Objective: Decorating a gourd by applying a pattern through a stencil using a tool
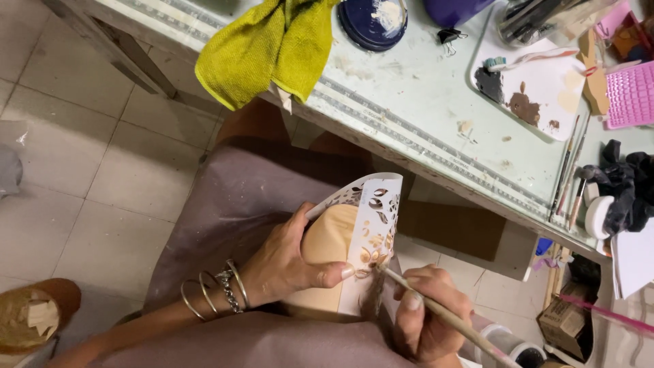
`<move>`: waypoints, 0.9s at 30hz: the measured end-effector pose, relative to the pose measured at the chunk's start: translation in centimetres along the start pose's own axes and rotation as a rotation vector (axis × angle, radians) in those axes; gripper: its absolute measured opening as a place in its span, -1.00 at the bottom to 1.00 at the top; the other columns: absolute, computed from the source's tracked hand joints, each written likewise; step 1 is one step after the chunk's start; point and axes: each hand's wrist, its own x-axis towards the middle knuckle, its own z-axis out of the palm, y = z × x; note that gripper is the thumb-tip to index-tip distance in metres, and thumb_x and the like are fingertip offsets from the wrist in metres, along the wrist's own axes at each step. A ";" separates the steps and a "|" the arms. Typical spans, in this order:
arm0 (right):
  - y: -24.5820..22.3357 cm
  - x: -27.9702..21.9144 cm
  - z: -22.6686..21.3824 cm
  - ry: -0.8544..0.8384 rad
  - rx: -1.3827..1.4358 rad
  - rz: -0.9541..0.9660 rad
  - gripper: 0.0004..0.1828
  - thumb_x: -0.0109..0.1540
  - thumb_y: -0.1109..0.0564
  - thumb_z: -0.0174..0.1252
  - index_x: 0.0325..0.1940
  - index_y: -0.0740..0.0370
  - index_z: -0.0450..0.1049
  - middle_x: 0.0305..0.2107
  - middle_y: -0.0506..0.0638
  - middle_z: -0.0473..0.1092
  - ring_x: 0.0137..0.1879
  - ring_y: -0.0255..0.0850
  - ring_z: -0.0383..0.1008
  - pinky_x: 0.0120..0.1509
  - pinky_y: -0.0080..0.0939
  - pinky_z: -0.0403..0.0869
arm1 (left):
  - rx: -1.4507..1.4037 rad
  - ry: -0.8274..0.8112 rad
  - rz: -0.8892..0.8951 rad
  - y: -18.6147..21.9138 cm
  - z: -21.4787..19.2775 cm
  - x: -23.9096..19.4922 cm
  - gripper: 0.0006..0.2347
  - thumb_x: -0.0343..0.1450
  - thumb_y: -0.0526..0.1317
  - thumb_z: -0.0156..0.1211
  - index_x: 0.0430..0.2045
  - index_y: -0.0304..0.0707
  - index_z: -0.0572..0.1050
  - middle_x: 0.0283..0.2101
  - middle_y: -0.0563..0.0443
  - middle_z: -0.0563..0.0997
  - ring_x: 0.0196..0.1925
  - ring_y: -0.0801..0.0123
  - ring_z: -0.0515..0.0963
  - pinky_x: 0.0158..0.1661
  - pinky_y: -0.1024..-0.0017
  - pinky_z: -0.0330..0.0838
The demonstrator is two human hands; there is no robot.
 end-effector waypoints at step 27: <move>-0.6 3.1 -0.5 0.261 -0.124 0.041 -0.77 0.26 0.00 -0.18 -0.22 0.17 0.01 -0.73 0.03 0.08 -0.64 -0.25 0.11 -0.52 -0.34 0.18 | -0.024 0.020 0.054 -1.3 0.1 0.5 -0.32 -0.13 0.18 0.14 -0.13 -0.05 0.32 -0.21 0.11 0.58 -0.21 0.44 0.54 -0.20 0.49 0.37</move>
